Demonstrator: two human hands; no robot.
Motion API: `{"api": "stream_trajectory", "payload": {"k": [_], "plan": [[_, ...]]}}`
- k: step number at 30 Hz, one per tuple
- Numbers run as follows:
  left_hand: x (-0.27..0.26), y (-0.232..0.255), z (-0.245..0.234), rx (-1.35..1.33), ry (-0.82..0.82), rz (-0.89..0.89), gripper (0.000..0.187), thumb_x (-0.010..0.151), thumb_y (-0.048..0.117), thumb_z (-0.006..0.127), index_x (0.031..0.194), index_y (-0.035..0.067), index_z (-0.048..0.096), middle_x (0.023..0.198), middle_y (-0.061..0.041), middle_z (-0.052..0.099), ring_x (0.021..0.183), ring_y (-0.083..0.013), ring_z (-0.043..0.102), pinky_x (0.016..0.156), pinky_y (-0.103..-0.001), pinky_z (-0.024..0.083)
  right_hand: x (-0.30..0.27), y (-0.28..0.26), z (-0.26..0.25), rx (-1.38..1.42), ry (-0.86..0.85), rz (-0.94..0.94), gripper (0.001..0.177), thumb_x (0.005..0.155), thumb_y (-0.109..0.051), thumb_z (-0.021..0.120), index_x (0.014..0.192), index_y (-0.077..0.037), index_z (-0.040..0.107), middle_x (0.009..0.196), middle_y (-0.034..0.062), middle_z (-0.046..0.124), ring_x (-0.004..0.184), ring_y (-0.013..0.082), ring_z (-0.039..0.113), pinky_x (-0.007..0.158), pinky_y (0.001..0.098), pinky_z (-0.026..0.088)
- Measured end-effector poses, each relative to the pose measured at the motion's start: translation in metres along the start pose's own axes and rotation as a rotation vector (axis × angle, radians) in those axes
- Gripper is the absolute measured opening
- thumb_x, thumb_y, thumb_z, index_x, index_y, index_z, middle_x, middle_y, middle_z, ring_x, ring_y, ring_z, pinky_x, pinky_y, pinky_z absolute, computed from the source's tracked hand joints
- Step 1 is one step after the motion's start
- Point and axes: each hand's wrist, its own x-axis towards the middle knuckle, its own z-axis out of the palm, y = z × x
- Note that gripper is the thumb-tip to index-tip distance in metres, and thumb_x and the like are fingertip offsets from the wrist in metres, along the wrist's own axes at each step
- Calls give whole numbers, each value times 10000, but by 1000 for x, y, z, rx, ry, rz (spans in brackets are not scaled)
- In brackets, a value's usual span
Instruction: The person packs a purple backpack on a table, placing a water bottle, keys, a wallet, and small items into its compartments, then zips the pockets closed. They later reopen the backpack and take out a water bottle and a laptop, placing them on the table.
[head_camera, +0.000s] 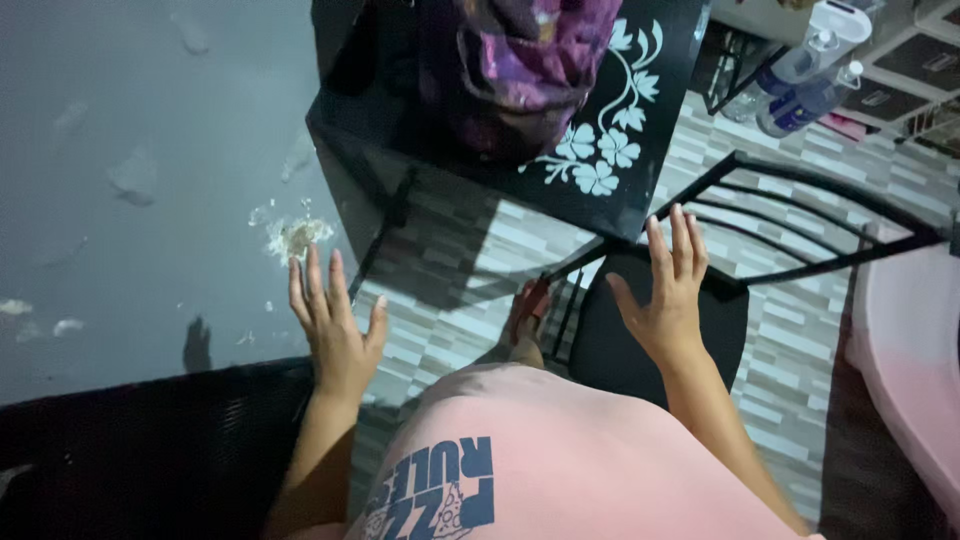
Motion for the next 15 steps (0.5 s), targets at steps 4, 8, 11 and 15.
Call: {"api": "stream_trajectory", "payload": {"k": [4, 8, 11, 15], "plan": [[-26, -14, -11, 15, 8, 0, 767, 1010, 299, 655, 1606, -17, 289, 1678, -272, 223, 1550, -517, 173, 1255, -636, 212, -32, -17, -4, -9, -17, 40, 895, 822, -128, 855, 1576, -81, 377, 1676, 227, 265, 1542, 461, 249, 1240, 580, 289], [-37, -7, -9, -39, 21, -42, 752, 993, 285, 657, 1596, -8, 317, 1680, -264, 249, 1562, -500, 185, 1264, -626, 214, -43, -22, -5, 6, -33, 45, 899, 813, -130, 853, 1578, -85, 383, 1679, 225, 256, 1541, 458, 255, 1234, 578, 297], [-30, -1, -7, -38, -11, -9, 746, 996, 281, 663, 1589, -21, 326, 1668, -267, 255, 1548, -512, 186, 1251, -625, 222, -33, -23, -2, 12, -31, 45, 898, 807, -136, 857, 1572, -90, 389, 1675, 220, 258, 1539, 462, 251, 1230, 582, 302], [7, 7, -2, -42, -16, 58, 718, 983, 265, 672, 1574, -1, 362, 1661, -262, 257, 1534, -512, 194, 1247, -626, 219, -5, -18, 4, 45, -32, 10, 889, 807, -145, 865, 1565, -96, 403, 1667, 225, 257, 1536, 471, 249, 1218, 575, 318]]}}
